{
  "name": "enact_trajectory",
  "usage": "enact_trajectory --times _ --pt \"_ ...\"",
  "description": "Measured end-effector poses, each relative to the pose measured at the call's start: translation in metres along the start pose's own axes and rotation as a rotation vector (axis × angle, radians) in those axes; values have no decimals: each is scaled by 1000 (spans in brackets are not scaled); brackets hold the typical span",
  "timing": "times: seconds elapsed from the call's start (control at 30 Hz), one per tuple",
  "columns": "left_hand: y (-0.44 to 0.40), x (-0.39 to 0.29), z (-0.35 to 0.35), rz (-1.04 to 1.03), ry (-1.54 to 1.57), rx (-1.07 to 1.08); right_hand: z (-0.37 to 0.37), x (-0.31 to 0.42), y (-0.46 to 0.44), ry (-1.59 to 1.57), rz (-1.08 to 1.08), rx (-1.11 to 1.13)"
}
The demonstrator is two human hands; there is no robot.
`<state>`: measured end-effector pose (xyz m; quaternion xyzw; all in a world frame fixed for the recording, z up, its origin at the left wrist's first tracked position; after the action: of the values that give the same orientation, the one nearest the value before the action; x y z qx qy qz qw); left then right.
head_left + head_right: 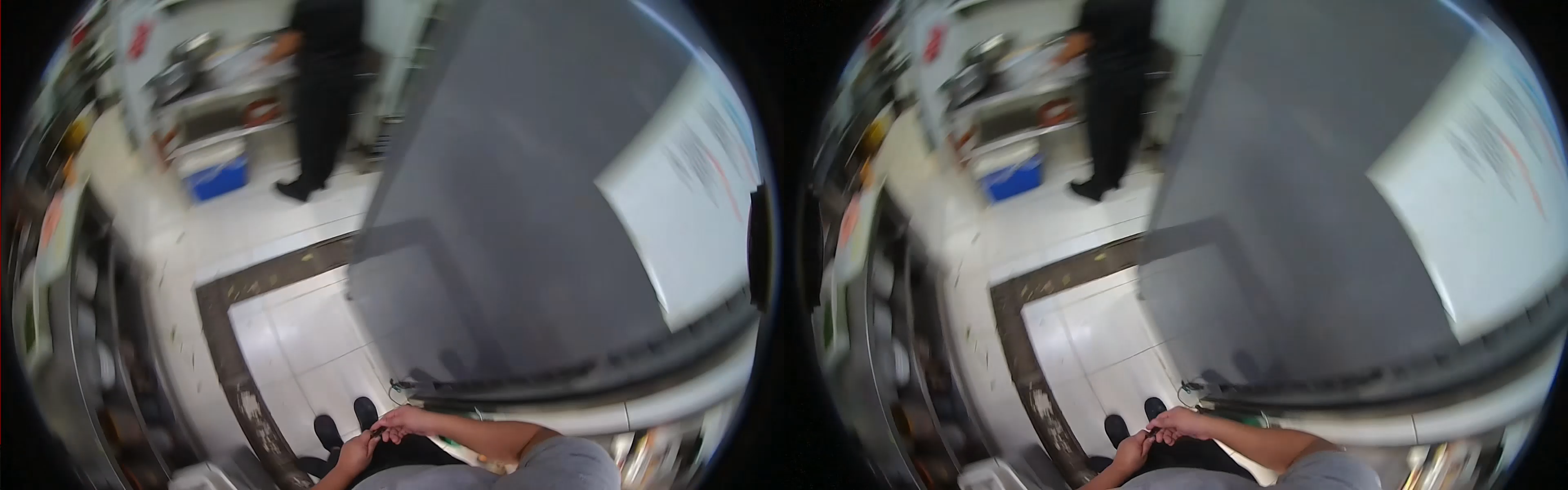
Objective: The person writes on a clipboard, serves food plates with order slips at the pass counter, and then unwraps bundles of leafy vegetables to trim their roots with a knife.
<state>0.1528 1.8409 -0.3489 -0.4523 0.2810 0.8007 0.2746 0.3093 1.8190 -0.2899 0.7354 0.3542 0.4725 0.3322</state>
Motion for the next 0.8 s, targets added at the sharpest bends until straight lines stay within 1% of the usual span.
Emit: enact_trajectory --times 0.03,0.07,0.13,0.17,0.2,0.23,0.27,0.33,0.4,0.43,0.47,0.5,0.53,0.57,0.6,0.63,0.67,0.73,0.77,0.8 --pt "0 -28 11 -133 8 2 -6 5 31 -86 80 5" --pt "1 -43 12 -217 -11 40 -10 2 61 -178 159 4" --pt "1 -82 15 -294 -86 195 -14 -17 98 -279 338 -61" --pt "-3 -104 14 -353 -134 245 -11 -23 111 -351 394 -60" --pt "-5 -126 17 -415 -174 276 -10 -26 126 -404 453 -57" --pt "-3 -144 18 -482 -207 285 -13 -31 147 -458 522 -100" --pt "-2 -168 9 -538 -240 336 -13 -34 167 -525 566 -82" --pt "1 -218 -10 -580 -175 318 0 -51 197 -613 647 -58" --pt "3 -244 -48 -638 -261 385 30 -64 234 -264 874 -293" --pt "10 -258 -68 -689 -273 425 42 -76 256 -81 878 -431" --pt "17 -274 -91 -738 -281 466 51 -92 273 -88 895 -455" --pt "24 -290 -111 -722 -328 484 63 -107 293 -11 967 -605" --pt "31 -310 -135 -750 -328 499 76 -122 315 69 1031 -759" --pt "39 -326 -159 -735 -267 554 88 -142 337 71 1065 -841" --pt "47 -340 -179 -713 -209 614 97 -162 360 53 1066 -867" --pt "52 -350 -200 -630 -236 701 111 -186 384 2 970 -952" --pt "54 -352 -217 -647 -239 726 124 -208 408 -43 872 -1036" --pt "57 -349 -256 -584 -90 843 147 -257 451 -348 791 -1191" --pt "70 -369 -263 -618 -95 884 156 -284 466 -555 927 -1236" --pt "74 -370 -271 -614 -117 917 162 -311 474 -779 1064 -1268"
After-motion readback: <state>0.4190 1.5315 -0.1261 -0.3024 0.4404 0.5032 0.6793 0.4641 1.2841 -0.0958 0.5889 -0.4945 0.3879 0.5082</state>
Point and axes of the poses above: each hand's wrist, its own y-axis away from the middle knuckle, its own z-axis out of the back of the hand, x = y × z, the point moved 5 cm from there along -y, towards the middle knuckle, and after that the axes turned 8 degrees about -x, right-handed, at the moved point
